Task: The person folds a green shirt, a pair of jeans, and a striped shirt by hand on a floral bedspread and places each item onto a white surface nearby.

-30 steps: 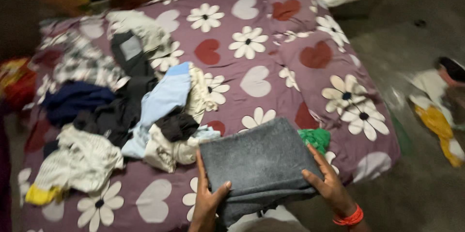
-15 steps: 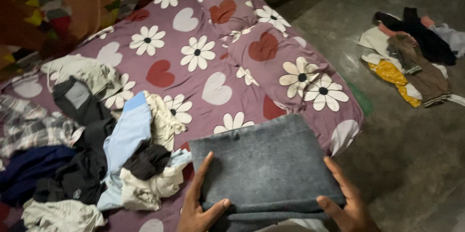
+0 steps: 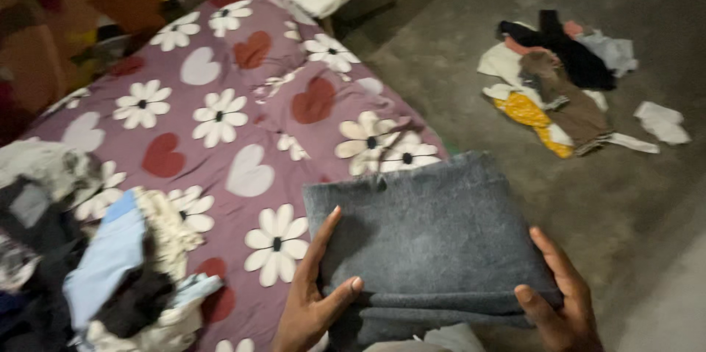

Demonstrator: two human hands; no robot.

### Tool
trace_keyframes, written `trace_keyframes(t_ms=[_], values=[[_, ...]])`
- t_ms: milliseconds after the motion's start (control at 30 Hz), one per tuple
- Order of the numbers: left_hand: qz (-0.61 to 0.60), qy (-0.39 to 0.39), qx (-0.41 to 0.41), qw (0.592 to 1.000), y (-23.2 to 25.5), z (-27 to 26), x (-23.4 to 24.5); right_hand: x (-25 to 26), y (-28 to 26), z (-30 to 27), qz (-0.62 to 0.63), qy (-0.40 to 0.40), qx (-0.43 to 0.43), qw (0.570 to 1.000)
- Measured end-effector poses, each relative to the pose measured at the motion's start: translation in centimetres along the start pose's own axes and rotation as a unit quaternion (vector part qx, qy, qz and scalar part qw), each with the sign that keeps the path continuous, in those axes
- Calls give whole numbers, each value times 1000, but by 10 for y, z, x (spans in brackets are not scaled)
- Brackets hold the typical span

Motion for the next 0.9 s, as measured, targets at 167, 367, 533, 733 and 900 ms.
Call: trace_keyframes(t_ms=[167, 367, 533, 733, 900], values=[[22, 7, -23, 999, 14, 62, -94, 94, 52, 10, 164, 64, -343, 923], [12, -2, 21, 1000, 30, 126, -173, 161, 96, 36, 147, 104, -315, 932], [2, 1, 30, 1000, 35, 178, -209, 189, 151, 64, 117, 94, -294, 944], [-11, 47, -28, 998, 27, 257, -232, 201, 243, 130, 182, 55, -293, 937], [-24, 110, -6, 994, 35, 334, -242, 209, 332, 198, 174, -10, -271, 947]])
Point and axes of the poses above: each hand's wrist, its own z-axis towards the middle knuckle, its own x-axis out of the back of the hand, y = z × x, the point moved 3 cm from there along z, towards the middle knuckle, and after that the axes turned 5 degrees about x, right-handed, at the moved point
